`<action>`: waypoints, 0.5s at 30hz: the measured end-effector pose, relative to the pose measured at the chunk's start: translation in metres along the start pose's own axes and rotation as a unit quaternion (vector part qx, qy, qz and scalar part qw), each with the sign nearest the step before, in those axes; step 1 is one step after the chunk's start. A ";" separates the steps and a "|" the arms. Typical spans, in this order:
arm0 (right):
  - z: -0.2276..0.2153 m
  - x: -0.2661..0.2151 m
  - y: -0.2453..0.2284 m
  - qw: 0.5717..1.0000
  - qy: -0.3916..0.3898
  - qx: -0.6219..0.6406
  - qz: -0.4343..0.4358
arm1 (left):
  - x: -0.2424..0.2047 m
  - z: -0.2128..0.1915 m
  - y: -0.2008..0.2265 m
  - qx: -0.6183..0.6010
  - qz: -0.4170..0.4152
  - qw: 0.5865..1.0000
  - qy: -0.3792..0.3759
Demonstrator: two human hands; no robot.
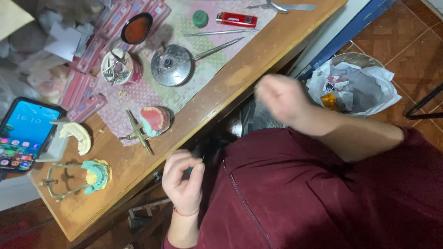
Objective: The person retrieves a wire from a drawer and cuts it with pliers. They then use a metal tool to scrape and shape a red dental mold held in a metal stand on the workbench.
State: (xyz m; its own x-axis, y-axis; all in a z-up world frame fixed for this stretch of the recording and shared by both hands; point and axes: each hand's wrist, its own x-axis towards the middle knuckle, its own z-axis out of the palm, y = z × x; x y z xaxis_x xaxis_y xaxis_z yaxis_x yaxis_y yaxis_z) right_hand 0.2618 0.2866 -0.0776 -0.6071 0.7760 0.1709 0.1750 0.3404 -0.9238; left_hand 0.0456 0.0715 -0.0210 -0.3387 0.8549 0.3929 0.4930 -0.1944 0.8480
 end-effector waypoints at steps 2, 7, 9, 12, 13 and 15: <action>-0.027 -0.001 0.031 0.982 0.059 -0.144 -0.104 | -0.007 0.002 0.001 0.008 -0.018 0.999 0.032; -0.029 -0.013 0.041 0.994 -0.029 -0.041 -0.101 | -0.023 0.019 0.000 -0.073 -0.086 0.993 0.035; -0.038 -0.026 0.038 0.996 -0.062 0.048 -0.047 | -0.030 0.025 0.003 -0.129 -0.137 0.981 0.038; -0.065 -0.056 0.027 0.976 -0.140 -0.158 -0.044 | -0.040 0.029 0.006 -0.104 -0.076 0.991 0.030; -0.076 -0.068 0.026 0.960 -0.197 -0.191 -0.050 | -0.044 0.031 0.007 -0.104 -0.079 0.991 0.037; -0.096 -0.084 0.015 0.939 -0.256 -0.221 -0.058 | -0.052 0.036 0.008 -0.102 -0.085 0.990 0.047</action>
State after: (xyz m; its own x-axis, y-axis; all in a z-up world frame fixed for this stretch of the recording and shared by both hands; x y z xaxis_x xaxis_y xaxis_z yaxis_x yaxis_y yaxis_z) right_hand 0.3897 0.2772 -0.0734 -0.9154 0.4013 -0.0312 0.3211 0.6814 -0.6577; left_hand 0.0962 0.0432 -0.0472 -0.4802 0.8371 0.2620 0.2543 -0.1530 0.9549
